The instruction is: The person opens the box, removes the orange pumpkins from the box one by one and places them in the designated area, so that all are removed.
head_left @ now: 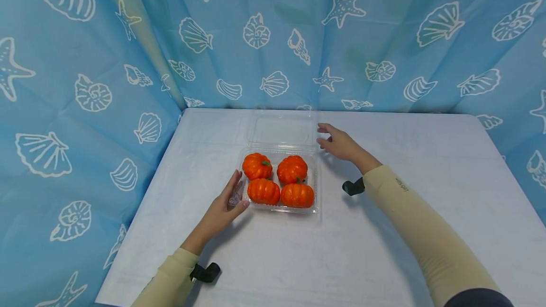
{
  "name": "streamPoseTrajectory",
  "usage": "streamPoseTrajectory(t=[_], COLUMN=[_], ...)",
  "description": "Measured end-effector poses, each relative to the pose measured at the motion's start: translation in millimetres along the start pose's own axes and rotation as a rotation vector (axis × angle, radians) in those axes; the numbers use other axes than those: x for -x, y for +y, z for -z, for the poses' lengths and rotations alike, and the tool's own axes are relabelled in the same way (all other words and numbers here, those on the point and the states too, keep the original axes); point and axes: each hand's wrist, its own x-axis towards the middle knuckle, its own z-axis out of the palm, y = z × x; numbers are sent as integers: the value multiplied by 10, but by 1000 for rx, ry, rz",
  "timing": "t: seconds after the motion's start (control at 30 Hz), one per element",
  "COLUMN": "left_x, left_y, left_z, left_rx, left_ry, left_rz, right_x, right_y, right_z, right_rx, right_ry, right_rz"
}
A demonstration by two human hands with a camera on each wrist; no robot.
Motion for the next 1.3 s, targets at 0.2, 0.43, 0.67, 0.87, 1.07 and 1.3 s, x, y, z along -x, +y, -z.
streamPoseTrajectory(t=[0.2,0.43,0.67,0.87,1.07,1.3], left_x=[-3,-8,-7,-9,-13,-3], left_y=[-8,-14,-9,-7,-4,16], left_z=[-7,-13,-11,-9,-16,-19], left_rx=[2,3,11,16,29,28], left_ry=[-1,4,3,4,0,0], left_rz=[-3,-3,-5,-7,-18,-14], right_x=[23,53,136,303,504,765], right_y=[32,35,29,12,-75,-246], right_z=[-23,-11,39,34,12,-84], right_rx=[-28,-27,5,13,-28,-95], right_ry=[-7,9,26,56,70,43], right_rz=[2,-12,9,41,58,120])
